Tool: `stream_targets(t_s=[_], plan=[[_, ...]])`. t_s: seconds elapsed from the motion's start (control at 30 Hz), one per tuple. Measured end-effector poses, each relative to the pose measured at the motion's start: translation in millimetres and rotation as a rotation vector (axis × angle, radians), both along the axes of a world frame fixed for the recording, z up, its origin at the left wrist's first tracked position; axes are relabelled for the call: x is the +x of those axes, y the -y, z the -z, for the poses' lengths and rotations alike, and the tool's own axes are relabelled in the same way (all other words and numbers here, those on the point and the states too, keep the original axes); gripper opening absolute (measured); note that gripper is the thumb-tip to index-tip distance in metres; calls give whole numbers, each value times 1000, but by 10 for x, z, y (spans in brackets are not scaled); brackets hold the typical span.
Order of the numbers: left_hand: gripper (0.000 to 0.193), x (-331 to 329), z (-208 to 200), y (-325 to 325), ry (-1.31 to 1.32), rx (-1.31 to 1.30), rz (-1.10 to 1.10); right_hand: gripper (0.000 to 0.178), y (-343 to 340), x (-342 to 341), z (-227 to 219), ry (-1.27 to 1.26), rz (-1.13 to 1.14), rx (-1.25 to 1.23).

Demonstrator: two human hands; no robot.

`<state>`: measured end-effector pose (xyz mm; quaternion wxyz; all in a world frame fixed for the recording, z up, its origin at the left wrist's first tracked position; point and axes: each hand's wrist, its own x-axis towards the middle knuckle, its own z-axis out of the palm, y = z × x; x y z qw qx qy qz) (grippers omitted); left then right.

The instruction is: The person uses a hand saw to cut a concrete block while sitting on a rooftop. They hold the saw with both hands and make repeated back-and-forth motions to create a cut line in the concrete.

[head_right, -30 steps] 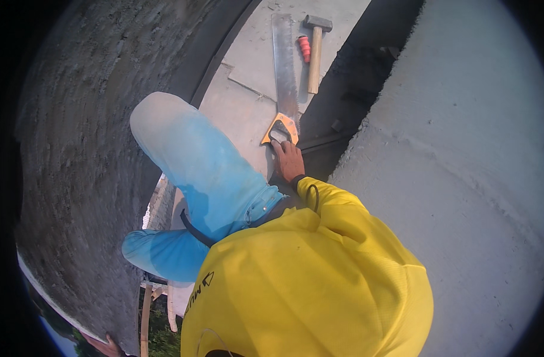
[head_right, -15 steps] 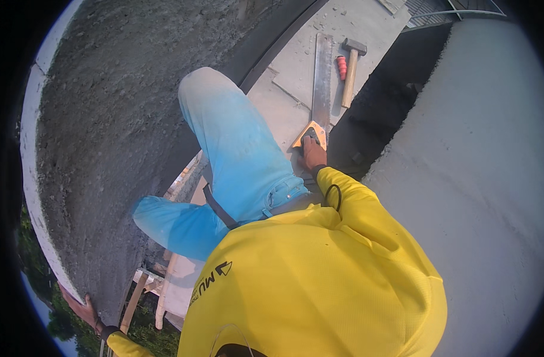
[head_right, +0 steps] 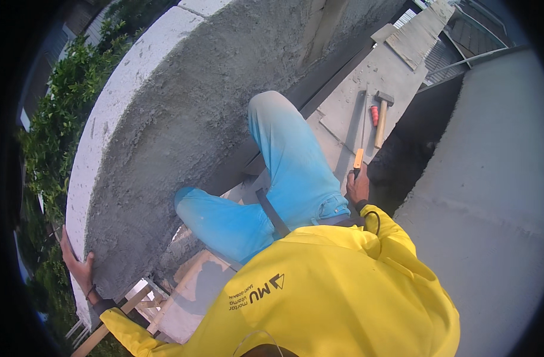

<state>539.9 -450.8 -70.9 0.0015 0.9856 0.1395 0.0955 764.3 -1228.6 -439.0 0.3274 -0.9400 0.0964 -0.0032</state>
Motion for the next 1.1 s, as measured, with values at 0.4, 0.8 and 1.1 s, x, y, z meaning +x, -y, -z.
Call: stream_targets(t_s=[0.4,0.8,1.1], plan=[[124,13,-5,27,55,28,16,47,-433,-494,-2137,527,5,280],[121,-4,-39,110,49,-3,-51,50,-1803,434,-2928,556,-436,950],[119,32,-38,114,43,42,-16,52,-1970,915,-2818,492,-610,957]])
